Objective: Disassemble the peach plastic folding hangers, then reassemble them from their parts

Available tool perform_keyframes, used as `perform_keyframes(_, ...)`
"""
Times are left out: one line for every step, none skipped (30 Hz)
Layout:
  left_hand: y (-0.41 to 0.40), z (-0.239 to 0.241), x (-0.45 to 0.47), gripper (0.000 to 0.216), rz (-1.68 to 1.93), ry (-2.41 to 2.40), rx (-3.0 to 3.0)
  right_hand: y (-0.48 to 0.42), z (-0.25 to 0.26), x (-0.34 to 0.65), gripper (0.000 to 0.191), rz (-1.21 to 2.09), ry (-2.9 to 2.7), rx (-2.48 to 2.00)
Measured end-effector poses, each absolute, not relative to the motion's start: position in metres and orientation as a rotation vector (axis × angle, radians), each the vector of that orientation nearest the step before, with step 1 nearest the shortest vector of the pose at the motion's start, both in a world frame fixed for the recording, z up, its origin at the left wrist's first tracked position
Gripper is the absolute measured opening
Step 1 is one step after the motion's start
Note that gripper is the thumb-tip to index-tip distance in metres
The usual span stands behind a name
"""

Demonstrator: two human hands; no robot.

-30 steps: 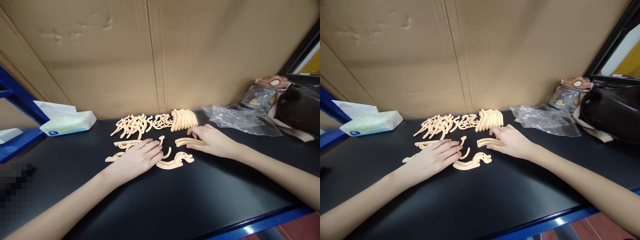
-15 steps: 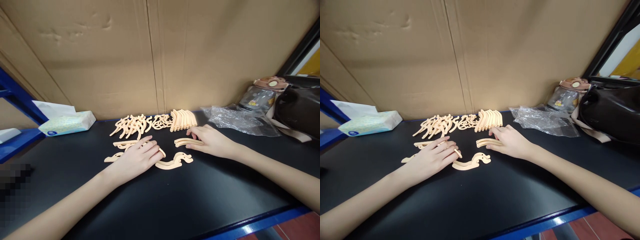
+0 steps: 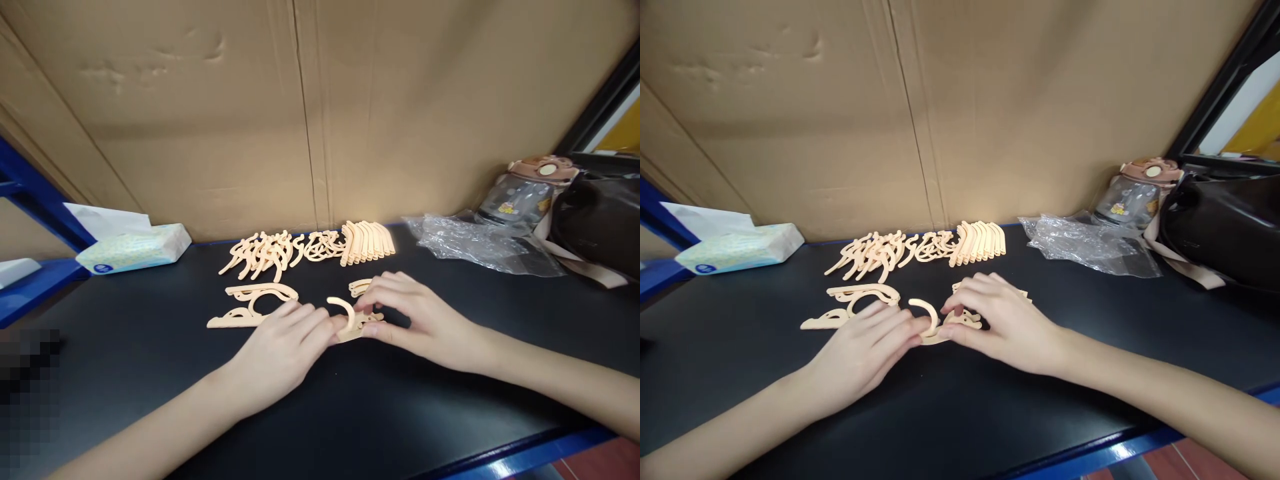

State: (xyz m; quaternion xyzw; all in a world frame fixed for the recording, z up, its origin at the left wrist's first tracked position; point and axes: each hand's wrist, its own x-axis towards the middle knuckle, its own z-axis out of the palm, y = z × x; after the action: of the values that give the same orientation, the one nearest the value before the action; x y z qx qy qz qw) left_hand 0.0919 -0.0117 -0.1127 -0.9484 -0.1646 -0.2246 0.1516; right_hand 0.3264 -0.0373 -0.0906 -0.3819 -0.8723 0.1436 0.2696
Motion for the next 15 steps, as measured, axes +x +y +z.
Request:
perform_keyframes(-0.016, -0.112, 0.095, 0.015, -0.654, -0.455, -2.759, -0.041, -0.090, 0.323, 0.017, 0.489, -2.341, -1.024)
perform_keyframes(-0.019, -0.112, 0.097, 0.014, -0.663, -0.439, -2.789, -0.044, -0.090, 0.320, 0.017, 0.580, -2.329, -1.023)
perform_keyframes(-0.022, -0.111, 0.099, 0.014, -0.668, -0.426, -2.812, -0.045, -0.090, 0.318, 0.019, 0.662, -2.314, -1.027)
perform_keyframes(-0.024, -0.111, 0.100, 0.014, -0.674, -0.415, -2.826, -0.045, -0.091, 0.317, 0.020, 0.734, -2.296, -1.034)
perform_keyframes(-0.025, -0.111, 0.101, 0.014, -0.679, -0.411, -2.834, -0.045, -0.092, 0.316, 0.022, 0.792, -2.275, -1.043)
perform_keyframes(-0.026, -0.110, 0.101, 0.015, -0.682, -0.414, -2.840, -0.043, -0.093, 0.316, 0.024, 0.843, -2.249, -1.055)
perform_keyframes(-0.026, -0.110, 0.101, 0.015, -0.684, -0.425, -2.846, -0.042, -0.094, 0.316, 0.025, 0.883, -2.217, -1.067)
perform_keyframes(-0.025, -0.110, 0.100, 0.016, -0.681, -0.447, -2.854, -0.040, -0.095, 0.317, 0.027, 0.912, -2.181, -1.079)
perform_keyframes(-0.024, -0.109, 0.099, 0.017, -0.679, -0.471, -2.863, -0.038, -0.096, 0.318, 0.029, 0.935, -2.144, -1.087)
perform_keyframes(-0.023, -0.110, 0.098, 0.018, -0.679, -0.498, -2.873, -0.036, -0.097, 0.319, 0.030, 0.953, -2.109, -1.094)
perform_keyframes(-0.022, -0.110, 0.097, 0.020, -0.679, -0.525, -2.881, -0.034, -0.097, 0.320, 0.032, 0.967, -2.075, -1.098)
perform_keyframes(-0.021, -0.110, 0.097, 0.022, -0.682, -0.547, -2.887, -0.032, -0.098, 0.321, 0.033, 0.983, -2.043, -1.104)
perform_keyframes(-0.020, -0.111, 0.096, 0.023, -0.685, -0.563, -2.892, -0.030, -0.099, 0.323, 0.035, 1.000, -2.014, -1.110)
perform_keyframes(-0.019, -0.111, 0.095, 0.024, -0.687, -0.575, -2.896, -0.029, -0.099, 0.324, 0.035, 1.021, -1.989, -1.116)
perform_keyframes(-0.018, -0.112, 0.095, 0.025, -0.688, -0.583, -2.901, -0.028, -0.100, 0.325, 0.036, 1.041, -1.969, -1.122)
